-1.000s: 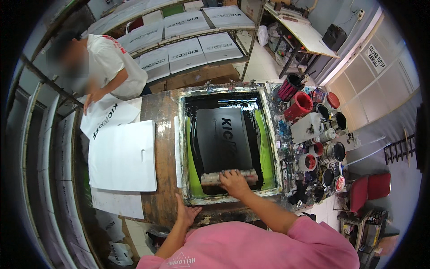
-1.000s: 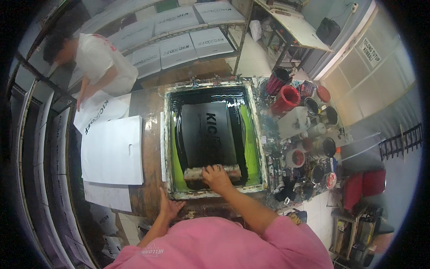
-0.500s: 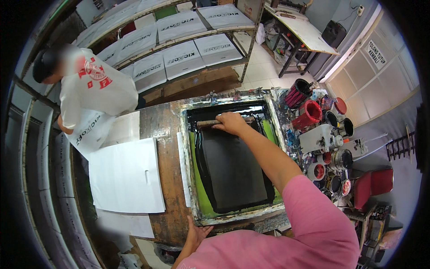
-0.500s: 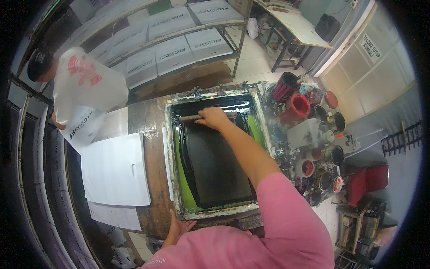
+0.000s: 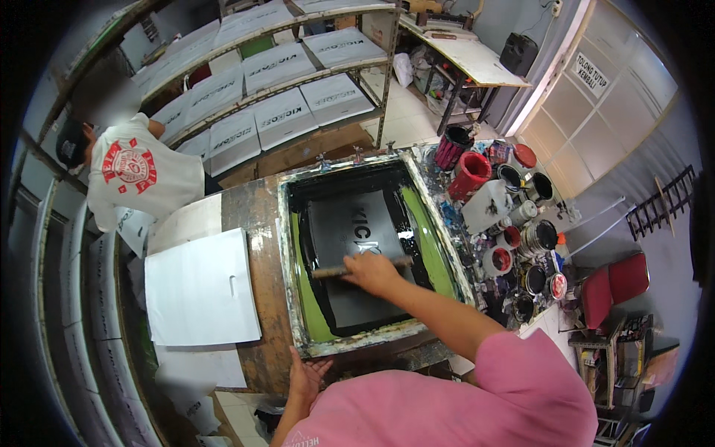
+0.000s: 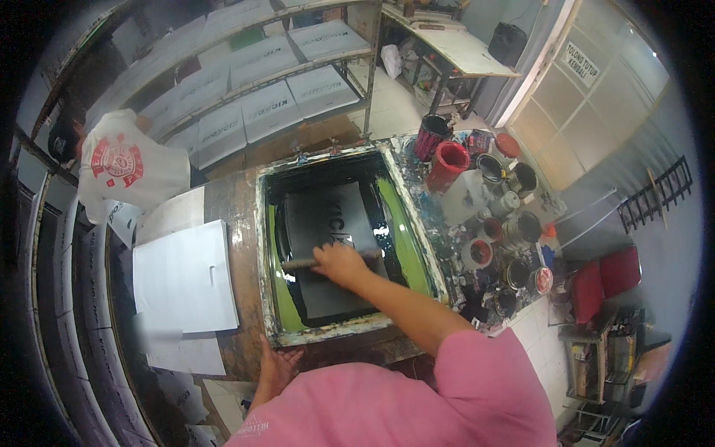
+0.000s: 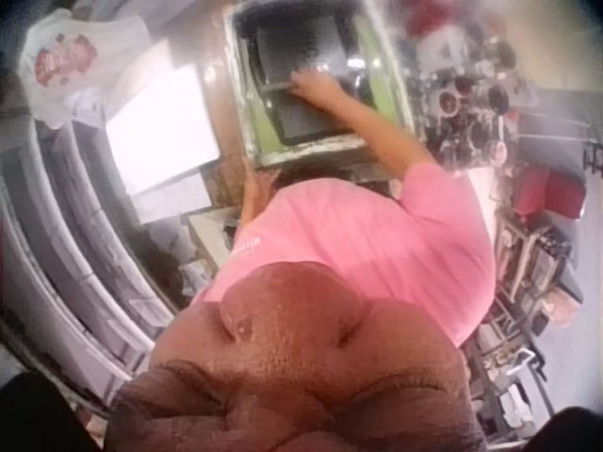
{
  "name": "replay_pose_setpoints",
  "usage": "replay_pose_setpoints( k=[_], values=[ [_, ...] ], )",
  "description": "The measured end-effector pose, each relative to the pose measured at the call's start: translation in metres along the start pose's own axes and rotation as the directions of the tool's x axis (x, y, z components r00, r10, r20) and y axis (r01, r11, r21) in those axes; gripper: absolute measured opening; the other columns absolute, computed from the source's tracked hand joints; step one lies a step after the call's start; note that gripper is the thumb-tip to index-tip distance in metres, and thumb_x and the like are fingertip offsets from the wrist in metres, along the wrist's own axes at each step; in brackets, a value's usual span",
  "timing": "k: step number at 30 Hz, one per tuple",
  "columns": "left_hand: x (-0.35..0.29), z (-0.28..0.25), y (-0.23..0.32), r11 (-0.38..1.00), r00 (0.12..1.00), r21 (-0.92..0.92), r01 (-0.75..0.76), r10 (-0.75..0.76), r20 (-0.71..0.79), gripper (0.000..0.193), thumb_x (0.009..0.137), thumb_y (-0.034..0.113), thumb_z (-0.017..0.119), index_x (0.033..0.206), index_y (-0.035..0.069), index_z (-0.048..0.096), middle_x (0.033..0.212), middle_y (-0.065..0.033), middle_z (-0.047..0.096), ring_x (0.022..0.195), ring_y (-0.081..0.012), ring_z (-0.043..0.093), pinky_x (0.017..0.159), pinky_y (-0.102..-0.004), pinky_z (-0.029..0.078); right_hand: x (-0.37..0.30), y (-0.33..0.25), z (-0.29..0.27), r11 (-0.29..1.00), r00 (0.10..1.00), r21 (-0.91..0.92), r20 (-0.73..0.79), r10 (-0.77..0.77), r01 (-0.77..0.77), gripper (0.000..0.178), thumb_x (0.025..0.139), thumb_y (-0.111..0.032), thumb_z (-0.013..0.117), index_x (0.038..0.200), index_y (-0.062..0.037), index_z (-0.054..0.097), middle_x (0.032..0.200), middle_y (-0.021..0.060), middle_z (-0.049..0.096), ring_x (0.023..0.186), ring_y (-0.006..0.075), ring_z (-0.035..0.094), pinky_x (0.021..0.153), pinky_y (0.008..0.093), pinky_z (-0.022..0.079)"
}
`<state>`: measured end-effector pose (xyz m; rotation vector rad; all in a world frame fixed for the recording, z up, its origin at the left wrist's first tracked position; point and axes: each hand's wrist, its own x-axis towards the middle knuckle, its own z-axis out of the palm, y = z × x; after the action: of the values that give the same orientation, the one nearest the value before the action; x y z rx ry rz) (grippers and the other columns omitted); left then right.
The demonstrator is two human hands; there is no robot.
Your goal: The person performs screen printing by applying ink through a mesh screen onto white bags using a squeegee, then lifts the screen and sets the bags aside on shelves.
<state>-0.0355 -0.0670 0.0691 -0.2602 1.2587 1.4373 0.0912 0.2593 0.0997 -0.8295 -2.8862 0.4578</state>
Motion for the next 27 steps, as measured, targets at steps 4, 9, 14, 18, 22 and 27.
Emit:
replay_pose_setpoints(
  k=[4,9,14,18,22,27],
  values=[
    [-0.029,0.027,0.021,0.983,0.985,0.066,-0.169,0.165,0.055,0.086,0.1,0.075,0.046,0.145,0.001,0.043,0.128,-0.0195,0.058,0.115,-0.0358,0.064,0.102,-0.052,0.055,-0.076,-0.061,-0.06,0.995,0.999,0.095,0.044,-0.004,0.0,0.041,0.094,-0.041,0.07,0.11,-0.0046,0.061,0.099,0.0148,0.066,0.097,0.0373,0.067,0.075,0.0495,0.059],
    [-0.075,0.072,0.084,0.921,0.9,-0.041,-0.388,0.388,0.196,0.082,0.103,0.072,0.039,0.143,0.0,0.046,0.13,-0.0219,0.06,0.123,-0.0384,0.063,0.108,-0.053,0.051,-0.09,-0.101,-0.136,0.995,0.958,-0.058,-0.27,-0.094,0.082,0.039,0.092,-0.039,0.068,0.108,-0.0041,0.062,0.094,0.014,0.061,0.099,0.0348,0.062,0.09,0.0525,0.05],
    [-0.059,0.119,0.134,0.746,0.563,-0.187,-0.639,0.619,0.547,0.077,0.107,0.063,0.038,0.157,0.004,0.037,0.153,-0.0314,0.042,0.147,-0.0445,0.04,0.122,-0.0575,0.033,-0.03,-0.099,-0.206,0.98,0.817,-0.198,-0.559,-0.141,0.033,0.034,0.092,-0.04,0.065,0.096,-0.0058,0.066,0.088,0.0119,0.064,0.093,0.0298,0.063,0.09,0.0492,0.039],
    [0.033,0.077,0.083,-0.277,0.594,0.856,-0.437,0.626,0.506,0.082,0.104,0.064,0.045,0.165,0.01,0.03,0.164,-0.0371,0.024,0.156,-0.0495,0.019,0.124,-0.0652,0.018,-0.001,-0.102,-0.231,0.976,0.784,-0.213,-0.597,-0.169,0.049,0.038,0.094,-0.043,0.061,0.091,-0.0058,0.069,0.085,0.0118,0.067,0.088,0.0298,0.063,0.09,0.0493,0.039],
    [0.061,0.039,-0.005,-0.431,0.81,0.902,-0.038,0.515,0.28,0.1,0.096,0.08,0.039,0.168,0.012,0.022,0.169,-0.0359,0.01,0.158,-0.0518,0.002,0.122,-0.0708,-0.002,0.018,-0.096,-0.25,0.983,0.789,-0.18,-0.599,-0.138,0.036,0.045,0.097,-0.046,0.058,0.087,-0.0052,0.073,0.085,0.0128,0.07,0.086,0.0293,0.065,0.091,0.0488,0.039],
    [0.066,0.028,-0.032,-0.467,0.759,0.882,-0.065,0.551,0.348,0.111,0.092,0.087,0.033,0.167,0.006,0.021,0.172,-0.0295,0.009,0.161,-0.0448,-0.001,0.12,-0.0699,-0.012,0.029,-0.1,-0.269,0.988,0.828,-0.154,-0.556,-0.075,-0.015,0.047,0.097,-0.047,0.057,0.085,-0.0041,0.073,0.082,0.0134,0.07,0.085,0.0304,0.066,0.091,0.0472,0.04]
  ],
)
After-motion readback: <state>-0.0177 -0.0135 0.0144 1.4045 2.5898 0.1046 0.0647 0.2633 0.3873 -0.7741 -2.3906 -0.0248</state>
